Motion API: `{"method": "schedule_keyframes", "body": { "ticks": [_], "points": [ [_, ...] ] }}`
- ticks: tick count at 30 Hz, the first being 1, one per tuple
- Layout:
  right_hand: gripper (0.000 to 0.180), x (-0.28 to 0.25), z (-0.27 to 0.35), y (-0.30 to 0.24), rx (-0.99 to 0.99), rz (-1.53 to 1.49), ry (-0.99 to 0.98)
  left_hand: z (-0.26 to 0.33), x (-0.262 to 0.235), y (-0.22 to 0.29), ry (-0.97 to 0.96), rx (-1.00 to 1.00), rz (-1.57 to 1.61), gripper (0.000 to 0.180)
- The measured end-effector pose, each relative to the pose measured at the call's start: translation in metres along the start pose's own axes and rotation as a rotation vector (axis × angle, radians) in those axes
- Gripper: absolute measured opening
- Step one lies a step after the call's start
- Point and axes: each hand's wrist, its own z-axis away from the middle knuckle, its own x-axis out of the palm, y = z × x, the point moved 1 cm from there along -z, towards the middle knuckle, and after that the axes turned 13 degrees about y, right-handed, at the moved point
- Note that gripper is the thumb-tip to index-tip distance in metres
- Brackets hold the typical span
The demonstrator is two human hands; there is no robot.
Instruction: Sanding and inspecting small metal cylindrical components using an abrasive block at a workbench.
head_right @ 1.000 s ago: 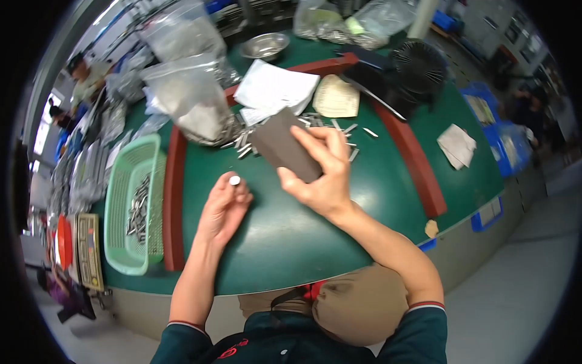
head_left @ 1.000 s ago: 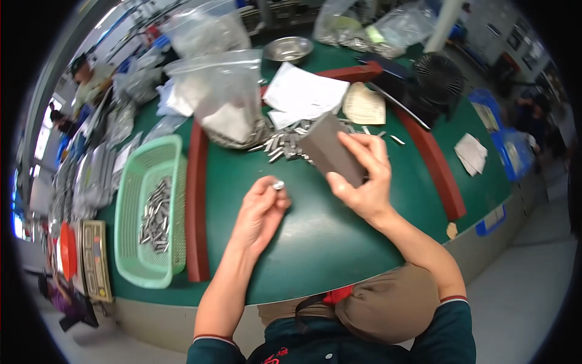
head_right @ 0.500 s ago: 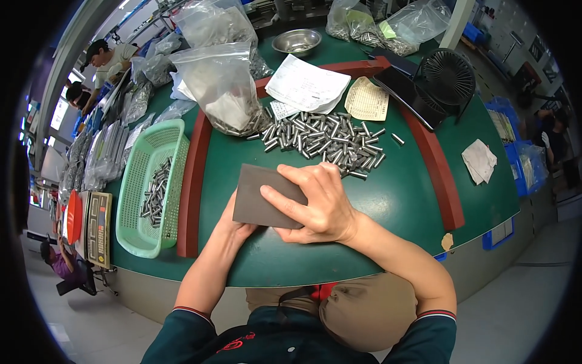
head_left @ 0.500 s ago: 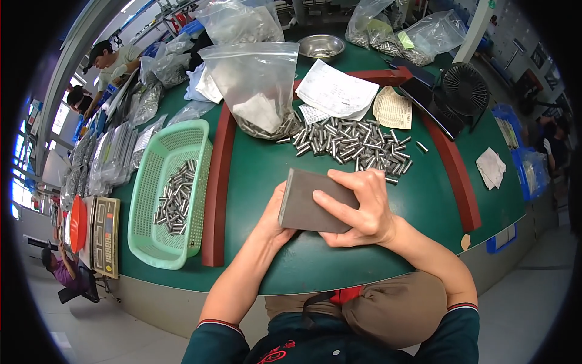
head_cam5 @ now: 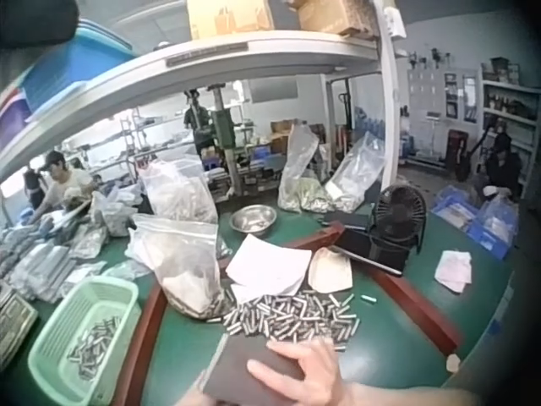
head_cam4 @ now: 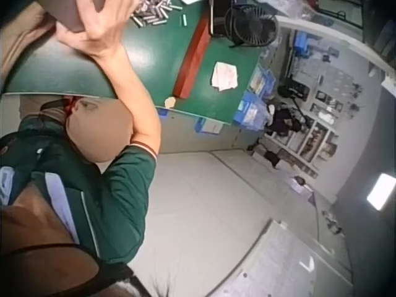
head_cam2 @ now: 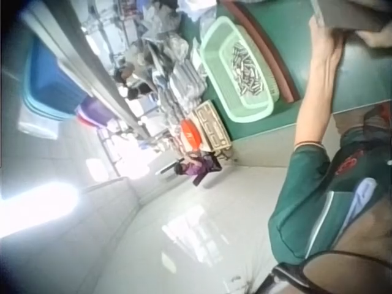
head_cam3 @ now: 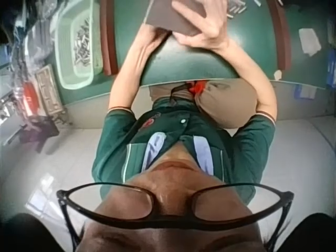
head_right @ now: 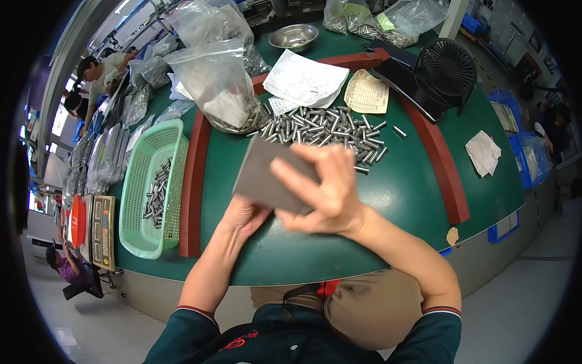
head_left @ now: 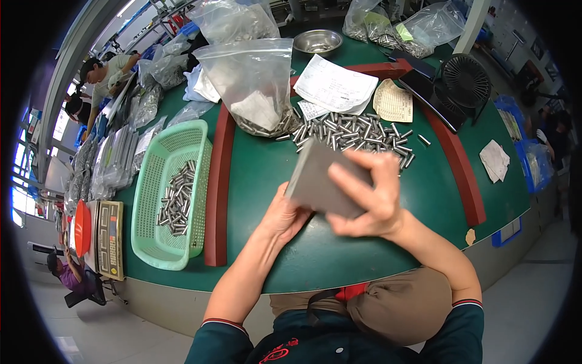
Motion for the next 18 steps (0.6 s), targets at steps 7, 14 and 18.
{"method": "schedule_keyframes", "body": {
  "ticks": [7,14,18],
  "points": [
    [0.062,0.002,-0.001,0.031,0.298,0.208,0.059,-0.004,-0.002,0.006,-0.234,0.03,0.005,0.018],
    [0.061,-0.001,0.004,0.026,0.417,0.097,0.053,-0.002,0.006,0.01,-0.211,0.036,-0.028,0.03],
    [0.061,-0.003,0.005,0.027,0.425,0.068,0.074,-0.003,0.004,0.01,-0.199,0.049,-0.033,0.031]
  ]
}}
